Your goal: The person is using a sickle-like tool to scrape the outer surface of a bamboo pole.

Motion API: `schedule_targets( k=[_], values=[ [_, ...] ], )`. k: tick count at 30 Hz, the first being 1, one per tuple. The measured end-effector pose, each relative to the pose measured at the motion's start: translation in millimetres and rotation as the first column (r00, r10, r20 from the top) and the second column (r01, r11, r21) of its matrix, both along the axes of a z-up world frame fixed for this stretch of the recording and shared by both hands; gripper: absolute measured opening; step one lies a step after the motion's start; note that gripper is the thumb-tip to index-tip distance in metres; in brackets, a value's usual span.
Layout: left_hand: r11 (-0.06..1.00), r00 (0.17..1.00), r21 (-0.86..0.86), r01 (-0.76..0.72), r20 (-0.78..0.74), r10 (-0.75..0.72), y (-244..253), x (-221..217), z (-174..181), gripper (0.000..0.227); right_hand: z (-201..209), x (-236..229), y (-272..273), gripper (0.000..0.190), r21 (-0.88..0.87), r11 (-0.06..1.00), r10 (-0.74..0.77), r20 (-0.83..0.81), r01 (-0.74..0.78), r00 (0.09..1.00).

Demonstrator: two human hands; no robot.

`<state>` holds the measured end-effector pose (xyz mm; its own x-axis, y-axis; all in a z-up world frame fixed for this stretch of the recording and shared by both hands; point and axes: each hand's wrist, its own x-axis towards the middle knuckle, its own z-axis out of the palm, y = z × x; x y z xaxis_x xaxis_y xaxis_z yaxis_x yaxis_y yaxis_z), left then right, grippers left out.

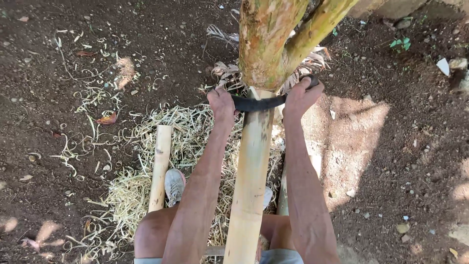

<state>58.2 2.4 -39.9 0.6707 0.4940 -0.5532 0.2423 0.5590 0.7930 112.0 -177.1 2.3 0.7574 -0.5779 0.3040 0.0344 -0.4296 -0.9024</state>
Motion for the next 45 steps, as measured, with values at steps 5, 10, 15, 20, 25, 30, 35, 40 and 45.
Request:
schedule_targets(
  k=[5, 10, 15, 20, 25, 30, 35, 40, 45],
  values=[
    [1.000, 1.000, 0.016, 0.019, 0.004, -0.019, 8, 18, 2, 0.027, -9, 12, 2, 0.018, 0.078, 0.997, 0.005, 0.097, -0.013, 0.995],
    [0.998, 0.998, 0.044, 0.050, -0.047, -0.048, 11, 25, 10, 0.026, -12, 19, 3, 0.020, 0.144, 0.990, -0.008, 0.131, -0.011, 0.991],
    [0.997, 0.994, 0.057, 0.045, -0.104, -0.039, 11, 30, 12, 0.025, -19, 28, 2, 0.023, 0.012, 0.996, -0.093, 0.137, 0.092, 0.986],
    [0.968, 0.997, 0.252, 0.004, -0.079, 0.017, 11, 67, -57, 0.025, -26, 45, 2, 0.023, 0.030, 0.998, -0.056, 0.158, 0.052, 0.986],
    [0.995, 0.992, 0.079, 0.055, -0.113, -0.046, 13, 33, 3, 0.026, -26, 32, -8, 0.023, -0.006, 0.999, -0.039, 0.121, 0.040, 0.992],
    [0.997, 0.997, 0.049, 0.056, -0.046, -0.054, 15, 16, -12, 0.025, 7, -8, 8, 0.024, 0.116, 0.991, 0.068, 0.007, -0.068, 0.998],
    [0.998, 0.997, -0.012, 0.054, -0.046, -0.055, 11, -68, 1, 0.025, 11, -68, 10, 0.029, 0.069, 0.993, 0.095, -0.050, -0.091, 0.994],
    [0.998, 0.999, -0.064, 0.024, -0.027, -0.025, 6, -186, 2, 0.029, 7, -141, 12, 0.034, -0.024, 0.995, 0.096, -0.100, -0.099, 0.990],
    [0.627, 0.718, -0.413, 0.661, 0.102, -0.689, -19, -370, -20, 0.085, -8, -193, 3, 0.032, 0.389, 0.918, 0.126, -0.085, -0.084, 0.988]
  ],
)
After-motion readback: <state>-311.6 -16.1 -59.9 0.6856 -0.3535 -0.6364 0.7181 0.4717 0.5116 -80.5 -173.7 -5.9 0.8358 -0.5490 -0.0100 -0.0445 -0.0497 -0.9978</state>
